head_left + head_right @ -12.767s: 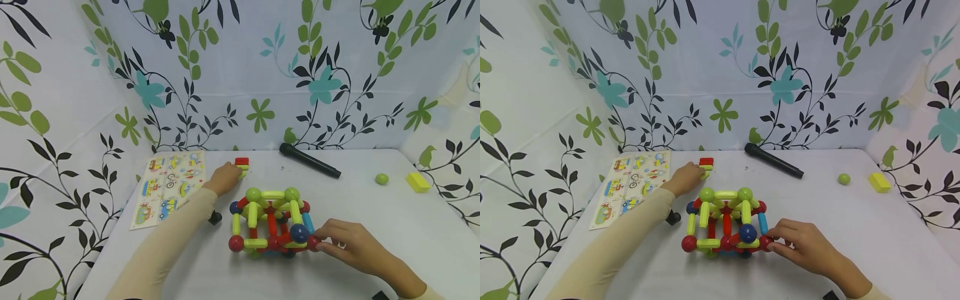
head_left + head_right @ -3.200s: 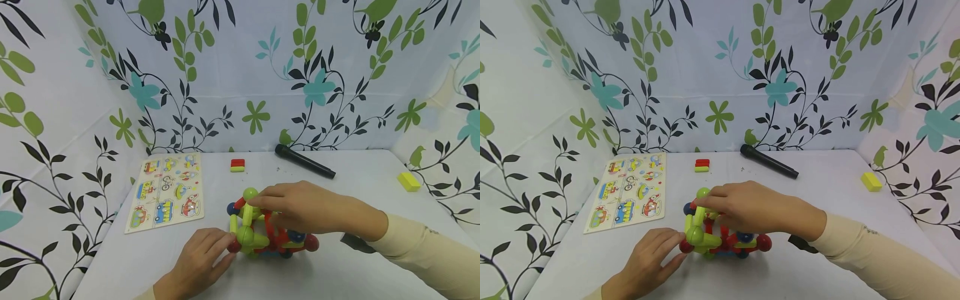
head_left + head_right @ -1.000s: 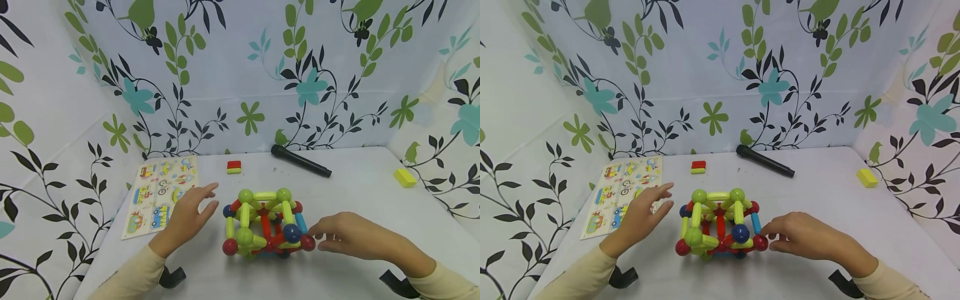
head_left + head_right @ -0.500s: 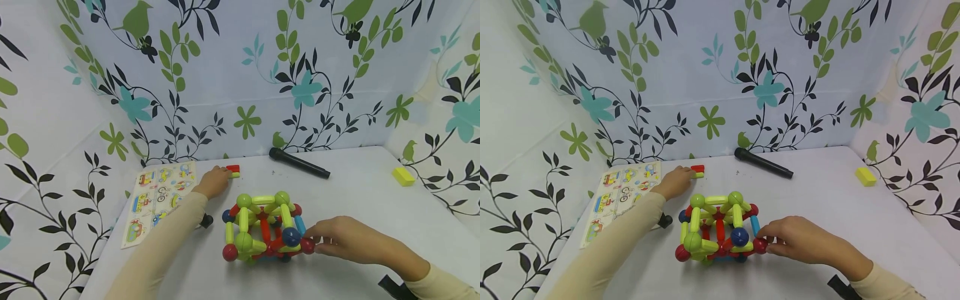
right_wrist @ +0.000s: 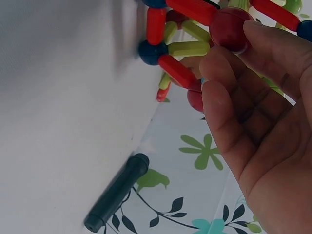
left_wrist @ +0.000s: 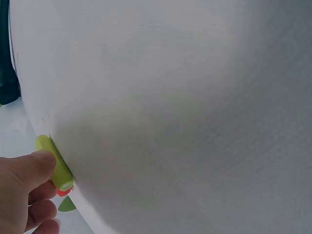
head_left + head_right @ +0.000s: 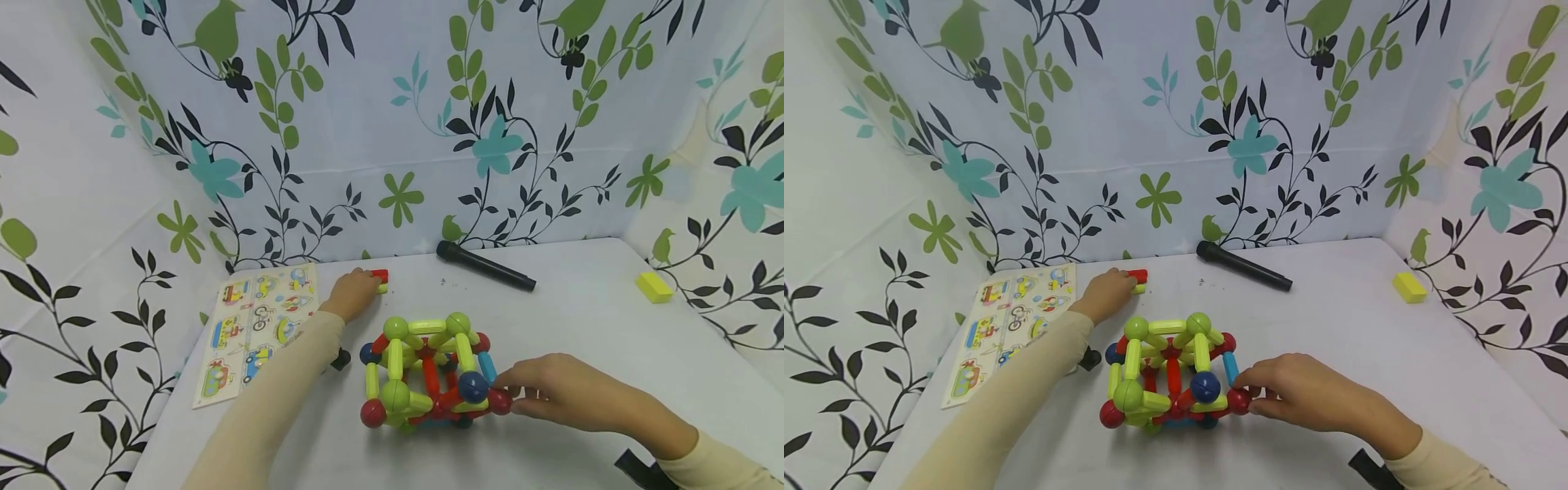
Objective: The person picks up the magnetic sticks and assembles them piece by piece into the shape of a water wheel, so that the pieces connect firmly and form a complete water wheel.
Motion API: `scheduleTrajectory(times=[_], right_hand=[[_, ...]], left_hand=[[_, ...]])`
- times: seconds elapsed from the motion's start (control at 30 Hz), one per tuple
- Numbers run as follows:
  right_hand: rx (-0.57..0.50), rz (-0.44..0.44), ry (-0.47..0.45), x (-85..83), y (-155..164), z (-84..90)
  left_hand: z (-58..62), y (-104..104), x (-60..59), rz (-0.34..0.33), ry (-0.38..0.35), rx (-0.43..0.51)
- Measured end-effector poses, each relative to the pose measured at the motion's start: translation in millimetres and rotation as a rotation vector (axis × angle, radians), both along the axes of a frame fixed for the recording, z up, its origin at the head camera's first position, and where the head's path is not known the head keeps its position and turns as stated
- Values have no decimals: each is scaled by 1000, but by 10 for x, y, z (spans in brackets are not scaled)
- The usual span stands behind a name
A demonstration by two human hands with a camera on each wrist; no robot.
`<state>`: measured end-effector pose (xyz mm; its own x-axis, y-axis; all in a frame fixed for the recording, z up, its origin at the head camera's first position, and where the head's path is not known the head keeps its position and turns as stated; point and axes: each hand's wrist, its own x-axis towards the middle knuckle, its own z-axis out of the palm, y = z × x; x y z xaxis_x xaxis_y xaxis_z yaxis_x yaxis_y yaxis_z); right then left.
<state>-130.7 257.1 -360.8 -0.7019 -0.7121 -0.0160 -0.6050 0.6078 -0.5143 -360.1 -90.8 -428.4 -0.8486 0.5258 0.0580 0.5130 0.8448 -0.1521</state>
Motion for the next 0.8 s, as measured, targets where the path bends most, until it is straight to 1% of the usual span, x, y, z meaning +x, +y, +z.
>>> scheduleTrajectory(times=[0.1, 0.23, 0.47, 0.57, 0.63, 0.7, 0.8], right_hand=[[2, -1, -1, -1, 1, 4], [5, -9, -6, 3, 1, 15], [12, -13, -31, -22, 0, 36], [13, -17, -39, -37, -7, 47], [15, -20, -43, -46, -10, 51], [18, -23, -51, -50, -12, 54], [26, -32, -63, -52, -8, 60]], left_hand=[[-26, 5, -12, 8, 17, -6], [-47, 9, -32, 34, 15, -20], [-64, 14, -50, 83, -19, 11], [-49, 10, -25, 102, -34, 30], [-21, -16, 11, 112, -33, 69], [34, -53, 74, 127, -47, 147], [154, -138, 242, 155, -110, 342]])
